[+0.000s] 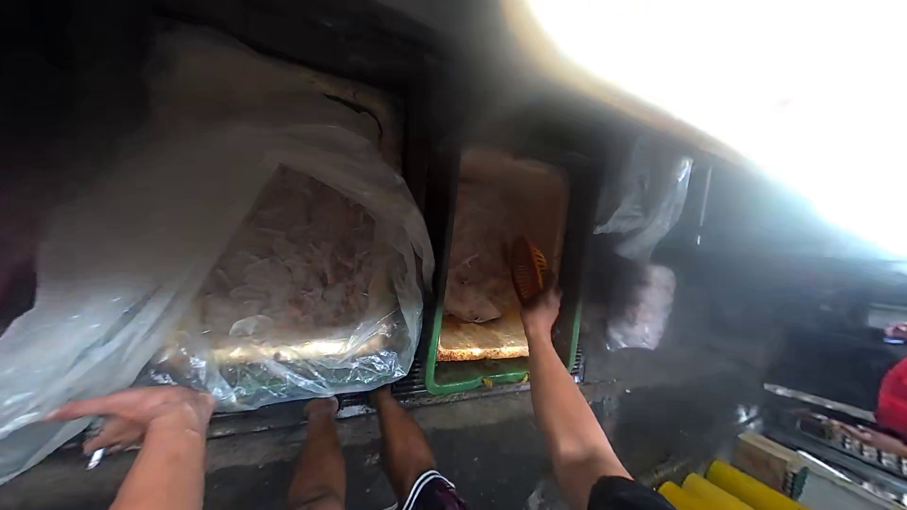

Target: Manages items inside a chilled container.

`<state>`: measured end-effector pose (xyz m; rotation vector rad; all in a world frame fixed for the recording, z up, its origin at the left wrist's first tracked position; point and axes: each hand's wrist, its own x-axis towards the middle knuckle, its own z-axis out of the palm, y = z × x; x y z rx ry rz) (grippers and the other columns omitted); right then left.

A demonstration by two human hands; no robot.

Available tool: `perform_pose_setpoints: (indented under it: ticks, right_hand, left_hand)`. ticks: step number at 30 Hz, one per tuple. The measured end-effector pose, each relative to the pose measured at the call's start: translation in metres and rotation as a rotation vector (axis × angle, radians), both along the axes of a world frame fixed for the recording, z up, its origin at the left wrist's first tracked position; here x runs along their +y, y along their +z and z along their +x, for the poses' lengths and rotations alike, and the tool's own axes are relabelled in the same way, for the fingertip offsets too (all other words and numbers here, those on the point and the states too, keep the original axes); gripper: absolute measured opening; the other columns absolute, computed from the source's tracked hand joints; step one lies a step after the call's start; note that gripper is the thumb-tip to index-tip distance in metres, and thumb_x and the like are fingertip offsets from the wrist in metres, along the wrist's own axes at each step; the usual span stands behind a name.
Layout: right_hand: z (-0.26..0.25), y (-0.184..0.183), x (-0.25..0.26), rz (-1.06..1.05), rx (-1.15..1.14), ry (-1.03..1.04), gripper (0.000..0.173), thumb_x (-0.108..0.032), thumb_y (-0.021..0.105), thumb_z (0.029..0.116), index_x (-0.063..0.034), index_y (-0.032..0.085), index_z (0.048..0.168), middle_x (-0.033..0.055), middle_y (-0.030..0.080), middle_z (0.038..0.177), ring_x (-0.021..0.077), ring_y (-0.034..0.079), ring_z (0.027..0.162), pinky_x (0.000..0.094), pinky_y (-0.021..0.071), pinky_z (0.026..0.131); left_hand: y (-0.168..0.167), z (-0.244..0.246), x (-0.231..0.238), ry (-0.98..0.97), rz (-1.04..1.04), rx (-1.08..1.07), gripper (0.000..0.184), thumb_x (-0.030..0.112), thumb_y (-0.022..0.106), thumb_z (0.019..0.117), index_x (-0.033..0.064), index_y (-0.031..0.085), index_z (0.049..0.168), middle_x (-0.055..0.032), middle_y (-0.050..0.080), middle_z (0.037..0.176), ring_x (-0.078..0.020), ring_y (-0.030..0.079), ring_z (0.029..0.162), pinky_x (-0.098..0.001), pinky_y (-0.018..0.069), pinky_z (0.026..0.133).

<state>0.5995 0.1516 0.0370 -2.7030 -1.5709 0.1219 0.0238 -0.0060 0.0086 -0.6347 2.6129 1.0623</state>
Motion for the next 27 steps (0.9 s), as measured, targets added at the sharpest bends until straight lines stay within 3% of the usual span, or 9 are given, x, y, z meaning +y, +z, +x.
perform_pose_setpoints:
  ticks: [6,7,9,13,17,19,22,24,27]
  right_hand:
    - [-0.069,0.077,-0.037,0.456,0.382,-0.031,0.065,0.000,0.053,0.0956,0.0098,0.027,0.154,0.0254,0.050,0.149,0.0258,0.055,0.135,0.0386,0.0476,0.113]
    - [-0.094,0.094,-0.042,0.535,0.593,-0.040,0.068,0.002,0.054,0.0941,0.0070,0.025,0.155,0.0208,0.051,0.146,0.0203,0.056,0.132,0.0356,0.0498,0.110]
    - [-0.138,0.119,-0.056,0.610,0.941,-0.010,0.056,0.003,0.059,0.0869,-0.0010,0.039,0.140,0.0063,0.066,0.118,0.0133,0.069,0.104,0.0355,0.0614,0.089]
    - [-0.226,0.124,-0.056,0.117,1.242,0.079,0.058,0.000,0.061,0.0870,0.0042,0.042,0.142,0.0092,0.069,0.116,0.0152,0.071,0.102,0.0372,0.0627,0.088]
    - [-0.279,0.080,-0.039,-0.299,1.093,0.302,0.048,-0.028,0.063,0.1008,-0.0018,0.055,0.141,0.0123,0.069,0.127,0.0165,0.068,0.116,0.0377,0.0574,0.102]
    - [-0.265,0.065,-0.034,0.052,0.892,0.380,0.041,-0.025,0.061,0.0999,-0.0018,0.063,0.133,0.0114,0.071,0.124,0.0172,0.071,0.107,0.0383,0.0615,0.093]
    - [-0.196,0.023,-0.001,0.372,0.609,0.193,0.032,-0.012,0.051,0.1047,0.0041,0.057,0.131,0.0150,0.070,0.107,0.0188,0.071,0.090,0.0370,0.0621,0.079]
    - [-0.143,-0.027,0.025,0.152,0.515,0.102,0.034,-0.013,0.052,0.1061,0.0045,0.055,0.136,0.0222,0.067,0.115,0.0274,0.070,0.098,0.0423,0.0612,0.084]
    - [-0.099,-0.093,0.061,-0.561,0.319,0.177,0.051,-0.012,0.058,0.1011,-0.0013,0.048,0.150,0.0258,0.051,0.149,0.0390,0.054,0.135,0.0528,0.0468,0.111]
  left_hand:
    - [0.006,0.001,0.007,0.078,-0.021,0.027,0.084,0.061,0.032,0.1064,-0.0077,0.029,0.156,-0.0339,0.041,0.151,-0.0412,0.044,0.140,-0.0563,0.0406,0.111]
    - [0.004,-0.002,0.007,0.092,-0.019,0.028,0.086,0.061,0.031,0.1062,-0.0072,0.026,0.157,-0.0342,0.038,0.154,-0.0416,0.041,0.143,-0.0560,0.0389,0.113]
    - [-0.001,-0.005,0.003,0.118,-0.022,0.036,0.085,0.061,0.032,0.1062,-0.0054,0.023,0.159,-0.0333,0.037,0.155,-0.0404,0.040,0.144,-0.0535,0.0381,0.114]
    - [-0.006,-0.008,0.000,0.115,-0.029,0.066,0.084,0.059,0.032,0.1072,-0.0064,0.021,0.159,-0.0333,0.035,0.157,-0.0393,0.038,0.147,-0.0490,0.0359,0.117]
    - [0.003,-0.002,0.005,0.099,-0.024,0.042,0.082,0.057,0.032,0.1081,-0.0074,0.022,0.158,-0.0326,0.040,0.154,-0.0385,0.041,0.144,-0.0472,0.0361,0.117]
    - [0.001,-0.007,0.008,0.113,0.004,0.050,0.082,0.057,0.031,0.1080,-0.0052,0.020,0.159,-0.0315,0.039,0.155,-0.0378,0.041,0.144,-0.0483,0.0359,0.117]
    - [-0.007,-0.008,-0.001,0.135,0.037,0.018,0.083,0.060,0.028,0.1072,-0.0004,0.015,0.162,-0.0302,0.035,0.158,-0.0380,0.038,0.146,-0.0532,0.0354,0.117]
    - [-0.010,-0.010,-0.001,0.136,0.046,0.026,0.079,0.058,0.027,0.1082,-0.0009,0.020,0.160,-0.0288,0.037,0.156,-0.0370,0.040,0.144,-0.0539,0.0358,0.116]
    - [-0.016,-0.012,-0.001,0.113,0.025,0.049,0.075,0.053,0.030,0.1096,-0.0033,0.023,0.159,-0.0270,0.040,0.156,-0.0338,0.041,0.145,-0.0484,0.0342,0.118]
